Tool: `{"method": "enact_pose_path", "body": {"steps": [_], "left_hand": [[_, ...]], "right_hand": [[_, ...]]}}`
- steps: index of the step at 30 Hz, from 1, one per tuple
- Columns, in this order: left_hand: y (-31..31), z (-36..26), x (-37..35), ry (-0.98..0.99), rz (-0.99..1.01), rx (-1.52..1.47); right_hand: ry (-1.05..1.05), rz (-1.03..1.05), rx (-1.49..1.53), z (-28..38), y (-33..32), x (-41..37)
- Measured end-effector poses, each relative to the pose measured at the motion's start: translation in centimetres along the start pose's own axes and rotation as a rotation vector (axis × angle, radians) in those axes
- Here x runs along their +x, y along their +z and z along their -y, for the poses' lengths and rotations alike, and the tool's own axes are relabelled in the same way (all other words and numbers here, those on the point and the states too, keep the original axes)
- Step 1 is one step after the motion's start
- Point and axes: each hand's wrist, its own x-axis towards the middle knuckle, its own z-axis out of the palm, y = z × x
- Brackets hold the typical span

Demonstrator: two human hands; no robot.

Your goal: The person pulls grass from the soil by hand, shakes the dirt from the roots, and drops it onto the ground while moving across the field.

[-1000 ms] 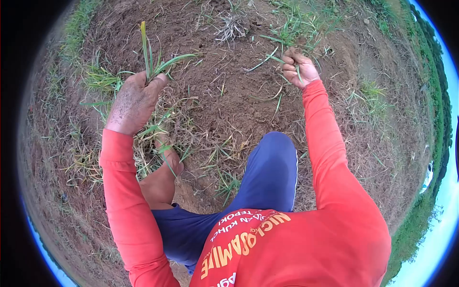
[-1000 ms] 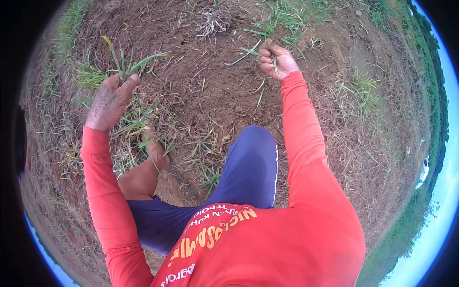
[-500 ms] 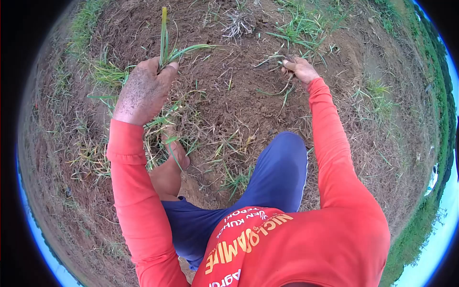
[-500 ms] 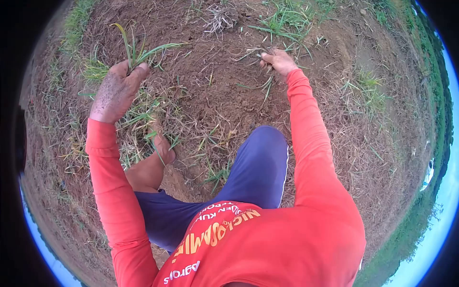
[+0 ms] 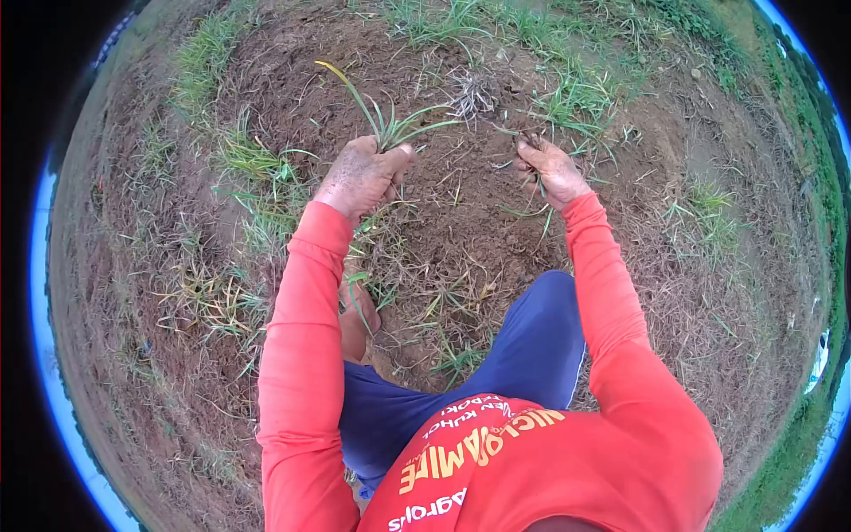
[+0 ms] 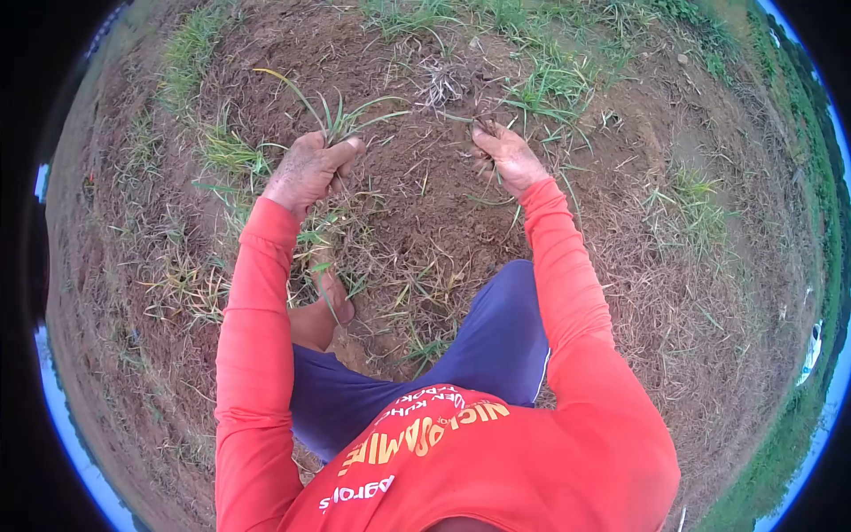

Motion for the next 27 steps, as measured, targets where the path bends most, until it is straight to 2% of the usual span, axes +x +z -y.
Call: {"method": "enact_pose_path", "body": {"steps": [2,3,4,6,7,9,11,12,14,15,16,18,19,21,23,26,27], "left_hand": [[2.2,-0.5,-0.3,0.045,0.080,-0.113],[3.4,-0.9,-0.7,0.063,0.139,-0.187],[4.4,-1.1,-0.9,0.082,0.192,-0.261],[5.3,1.0,1.3,-0.042,0.102,-0.207],[4.8,2.4,2.3,-0.030,-0.001,-0.220],[3.8,2.9,3.6,0.015,-0.183,-0.247],[2.0,1.9,2.7,0.066,-0.210,-0.288],[0.7,1.8,1.8,0.083,-0.230,-0.307],[-3.8,3.2,3.0,0.116,-0.278,0.017],[-5.8,2.2,0.9,0.110,-0.329,0.039],[-8.6,2.3,-0.5,0.177,-0.410,0.209],[-13.8,3.6,-3.2,0.165,-0.493,0.272],[-17.2,5.0,-4.0,0.069,-0.565,0.479],[-23.7,8.5,-6.7,0.214,-0.569,0.796],[-26.7,9.9,-10.0,0.111,-0.567,1.104],[-29.7,13.3,-13.0,-0.185,-0.436,0.849],[-28.0,11.8,-14.6,-0.471,-0.440,0.603]], "right_hand": [[-0.108,-0.058,-0.161,1.0,4.4,0.3],[-0.316,-0.135,-0.336,0.6,6.6,0.9],[-0.364,-0.070,-0.427,0.7,8.7,1.0],[-0.465,0.052,-0.604,1.7,12.6,-0.3],[-0.535,0.049,-0.552,2.5,14.3,-1.1],[-0.412,-0.008,-0.133,1.8,14.7,-1.2],[-0.314,-0.132,0.285,1.0,15.0,-1.1],[-0.250,-0.158,0.234,-0.3,13.9,-0.6],[-0.164,-0.220,0.079,-3.9,11.1,0.6],[-0.098,-0.245,-0.012,-5.7,10.0,0.7],[-0.066,-0.243,-0.019,-7.7,8.9,0.6],[0.038,-0.256,0.023,-10.8,7.3,-0.4],[0.124,-0.263,0.089,-11.8,6.4,-1.0],[0.170,-0.273,0.058,-13.3,4.5,-0.7],[0.175,-0.290,0.003,-12.4,4.2,-1.1],[0.149,-0.294,-0.071,-12.4,3.5,-1.4],[0.155,-0.315,-0.107,-12.4,3.7,-1.9]]}}
